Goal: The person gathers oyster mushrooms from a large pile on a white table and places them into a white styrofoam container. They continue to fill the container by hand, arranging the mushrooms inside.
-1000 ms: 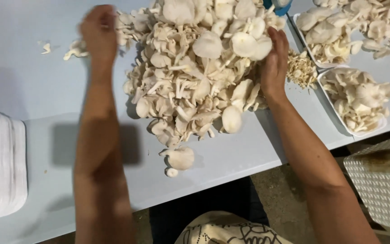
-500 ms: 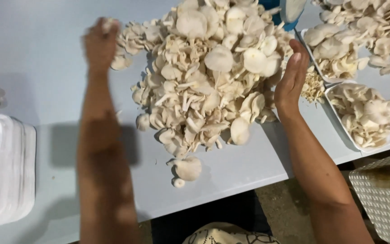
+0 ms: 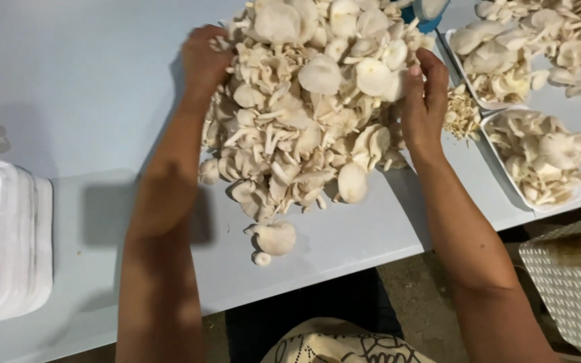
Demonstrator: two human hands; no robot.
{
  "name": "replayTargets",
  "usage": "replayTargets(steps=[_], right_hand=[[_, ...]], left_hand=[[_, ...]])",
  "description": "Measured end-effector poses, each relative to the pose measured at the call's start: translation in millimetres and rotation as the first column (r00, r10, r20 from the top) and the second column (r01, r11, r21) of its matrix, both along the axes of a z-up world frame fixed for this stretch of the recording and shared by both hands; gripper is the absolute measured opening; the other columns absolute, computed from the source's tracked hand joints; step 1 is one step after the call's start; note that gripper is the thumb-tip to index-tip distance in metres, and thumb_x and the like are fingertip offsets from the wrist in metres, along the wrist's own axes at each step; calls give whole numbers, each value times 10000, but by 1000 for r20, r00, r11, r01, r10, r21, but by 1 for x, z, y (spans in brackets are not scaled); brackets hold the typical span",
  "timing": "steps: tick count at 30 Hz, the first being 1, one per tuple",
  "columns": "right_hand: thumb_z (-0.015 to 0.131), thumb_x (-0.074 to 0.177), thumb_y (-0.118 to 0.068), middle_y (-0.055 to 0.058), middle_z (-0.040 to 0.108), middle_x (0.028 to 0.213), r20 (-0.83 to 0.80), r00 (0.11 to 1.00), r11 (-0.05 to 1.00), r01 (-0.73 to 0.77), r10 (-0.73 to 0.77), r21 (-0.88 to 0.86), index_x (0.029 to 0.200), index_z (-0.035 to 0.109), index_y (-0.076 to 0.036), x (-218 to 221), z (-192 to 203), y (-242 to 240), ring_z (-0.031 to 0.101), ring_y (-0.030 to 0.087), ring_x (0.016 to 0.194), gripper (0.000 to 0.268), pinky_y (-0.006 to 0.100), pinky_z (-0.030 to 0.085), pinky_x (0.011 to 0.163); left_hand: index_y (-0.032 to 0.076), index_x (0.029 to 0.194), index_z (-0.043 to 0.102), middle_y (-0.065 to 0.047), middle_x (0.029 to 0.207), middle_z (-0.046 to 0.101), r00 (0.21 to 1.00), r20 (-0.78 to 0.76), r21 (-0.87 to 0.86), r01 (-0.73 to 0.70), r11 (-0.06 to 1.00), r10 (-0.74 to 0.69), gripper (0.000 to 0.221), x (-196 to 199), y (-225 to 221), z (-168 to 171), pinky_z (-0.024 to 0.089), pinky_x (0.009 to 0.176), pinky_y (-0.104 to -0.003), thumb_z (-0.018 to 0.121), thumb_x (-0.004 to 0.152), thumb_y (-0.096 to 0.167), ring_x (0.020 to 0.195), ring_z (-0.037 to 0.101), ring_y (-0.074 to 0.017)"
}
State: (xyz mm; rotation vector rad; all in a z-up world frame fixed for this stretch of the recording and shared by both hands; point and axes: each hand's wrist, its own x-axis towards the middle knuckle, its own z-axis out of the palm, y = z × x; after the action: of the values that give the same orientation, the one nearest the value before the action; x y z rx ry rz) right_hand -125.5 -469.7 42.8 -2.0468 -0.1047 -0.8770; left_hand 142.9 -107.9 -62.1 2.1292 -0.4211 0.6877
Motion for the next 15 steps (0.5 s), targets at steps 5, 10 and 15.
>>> replayTargets(steps=[5, 10, 15], right_hand=[[445, 1105, -456, 113, 513, 1332, -38, 999, 995, 18, -14, 95, 1395, 524, -68, 0, 3, 2, 519, 255, 1263, 491, 388, 446, 1027], [435, 1105, -475, 112, 540, 1290, -24, 999, 999, 31, -30, 45, 1368, 546, -55, 0, 6, 3, 534, 251, 1208, 508, 384, 444, 973], [436, 1118, -442, 112, 514, 1352, -19, 1000, 999, 9, -8, 42, 1398, 523, -59, 0, 1, 3, 507, 256, 1277, 483, 397, 424, 1051]], left_hand=[[205, 944, 770, -19, 943, 729, 979, -174, -180, -138, 974, 106, 235, -64, 12, 96, 626, 625, -328, 847, 723, 181, 738, 716, -154], [151, 868, 652, 68, 686, 458, 1000, 29, -377, 8, 926, 3, 173, -104, -14, 146, 288, 531, -335, 798, 843, 62, 621, 341, -82], [116, 802, 635, -53, 680, 552, 970, 158, -25, 191, 981, -185, 247, -92, -139, 130, 335, 548, -445, 696, 900, 335, 610, 488, -229]])
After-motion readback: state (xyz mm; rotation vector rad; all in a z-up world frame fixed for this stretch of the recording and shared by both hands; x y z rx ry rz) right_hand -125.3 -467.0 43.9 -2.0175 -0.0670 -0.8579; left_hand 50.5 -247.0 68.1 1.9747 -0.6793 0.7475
